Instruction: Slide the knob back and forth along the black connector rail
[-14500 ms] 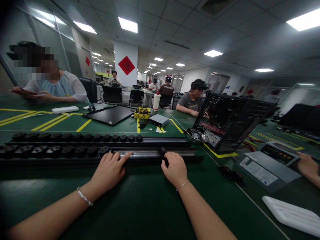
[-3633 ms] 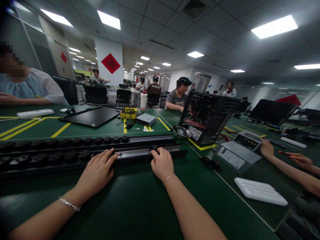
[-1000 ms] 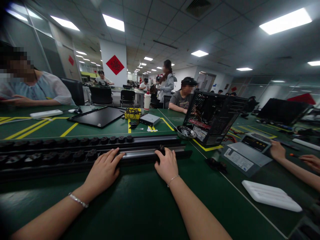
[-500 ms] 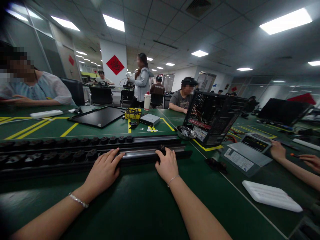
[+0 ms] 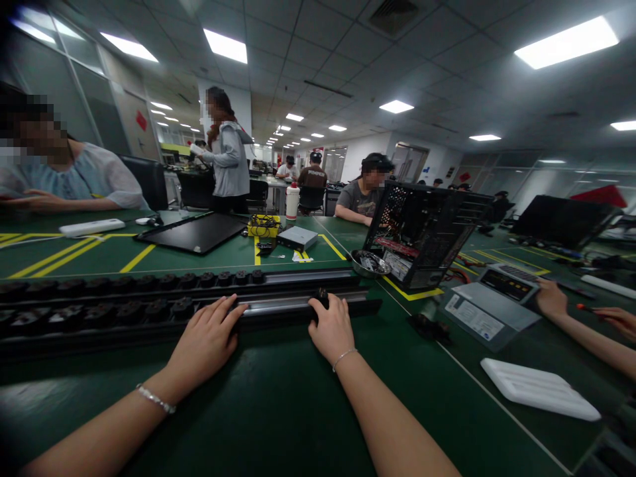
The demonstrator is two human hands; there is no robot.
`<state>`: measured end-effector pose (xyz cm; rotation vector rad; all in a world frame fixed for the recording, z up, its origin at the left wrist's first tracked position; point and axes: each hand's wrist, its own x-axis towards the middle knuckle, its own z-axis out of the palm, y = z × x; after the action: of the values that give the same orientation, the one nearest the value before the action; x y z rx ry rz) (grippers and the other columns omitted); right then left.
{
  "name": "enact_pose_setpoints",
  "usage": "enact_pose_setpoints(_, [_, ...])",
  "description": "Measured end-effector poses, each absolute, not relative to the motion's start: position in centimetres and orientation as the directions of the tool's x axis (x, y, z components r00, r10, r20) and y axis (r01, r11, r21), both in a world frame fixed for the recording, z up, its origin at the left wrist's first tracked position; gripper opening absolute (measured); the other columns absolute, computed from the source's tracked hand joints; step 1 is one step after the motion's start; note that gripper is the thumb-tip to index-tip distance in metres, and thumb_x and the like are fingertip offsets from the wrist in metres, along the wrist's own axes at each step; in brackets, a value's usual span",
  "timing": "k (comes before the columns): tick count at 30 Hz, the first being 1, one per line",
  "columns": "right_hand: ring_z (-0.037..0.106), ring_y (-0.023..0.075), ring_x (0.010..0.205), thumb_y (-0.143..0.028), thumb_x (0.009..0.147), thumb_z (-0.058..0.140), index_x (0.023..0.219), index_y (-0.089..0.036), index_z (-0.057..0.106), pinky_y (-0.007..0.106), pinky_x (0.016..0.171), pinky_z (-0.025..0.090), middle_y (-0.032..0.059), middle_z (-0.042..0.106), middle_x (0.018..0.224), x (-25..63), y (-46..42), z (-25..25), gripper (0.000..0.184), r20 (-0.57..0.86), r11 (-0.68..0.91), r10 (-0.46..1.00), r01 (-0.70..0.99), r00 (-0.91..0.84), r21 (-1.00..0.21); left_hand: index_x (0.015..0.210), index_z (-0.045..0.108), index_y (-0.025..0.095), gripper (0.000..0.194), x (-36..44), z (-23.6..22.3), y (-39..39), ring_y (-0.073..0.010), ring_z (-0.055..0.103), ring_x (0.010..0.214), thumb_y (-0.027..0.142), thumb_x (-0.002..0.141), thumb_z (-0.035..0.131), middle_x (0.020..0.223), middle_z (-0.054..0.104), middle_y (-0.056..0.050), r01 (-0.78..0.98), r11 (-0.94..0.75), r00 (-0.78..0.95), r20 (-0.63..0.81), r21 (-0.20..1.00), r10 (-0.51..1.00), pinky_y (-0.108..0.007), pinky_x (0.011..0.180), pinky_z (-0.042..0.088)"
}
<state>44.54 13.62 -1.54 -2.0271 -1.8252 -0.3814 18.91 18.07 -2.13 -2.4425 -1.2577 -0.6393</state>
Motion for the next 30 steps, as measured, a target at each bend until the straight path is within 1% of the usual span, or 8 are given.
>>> enact_pose_setpoints(11, [0.041, 0.0255, 0.120, -0.010, 0.071, 0.054, 0.115, -0.026, 0.059, 0.045, 0.108, 0.024, 0.0118, 0.047, 0.119, 44.81, 13.77, -1.86, 0.047, 0.472, -0.084, 0.874, 0.992, 0.118, -0.093, 0.126, 0.051, 0.021, 0.051, 18.83, -2.17, 17.99, -0.0273, 0.043, 0.126, 0.015, 0.076, 0.048, 0.138, 0.046, -0.012, 0.828, -0.554, 0.515, 0.516, -0.091, 0.685, -0.043, 0.102, 0.035])
enact_pose_setpoints(30, [0.040, 0.0268, 0.120, -0.011, 0.073, 0.051, 0.116, -0.025, 0.059, 0.046, 0.106, 0.026, 0.0123, 0.046, 0.121, 44.74, 13.69, -1.54, 0.046, 0.446, -0.099, 0.885, 0.990, 0.132, -0.095, 0.126, 0.051, 0.022, 0.051, 18.85, -2.13, 18.01, -0.0273, 0.042, 0.127, 0.014, 0.076, 0.048, 0.139, 0.045, -0.012, 0.824, -0.564, 0.508, 0.516, -0.057, 0.690, -0.043, 0.102, 0.034])
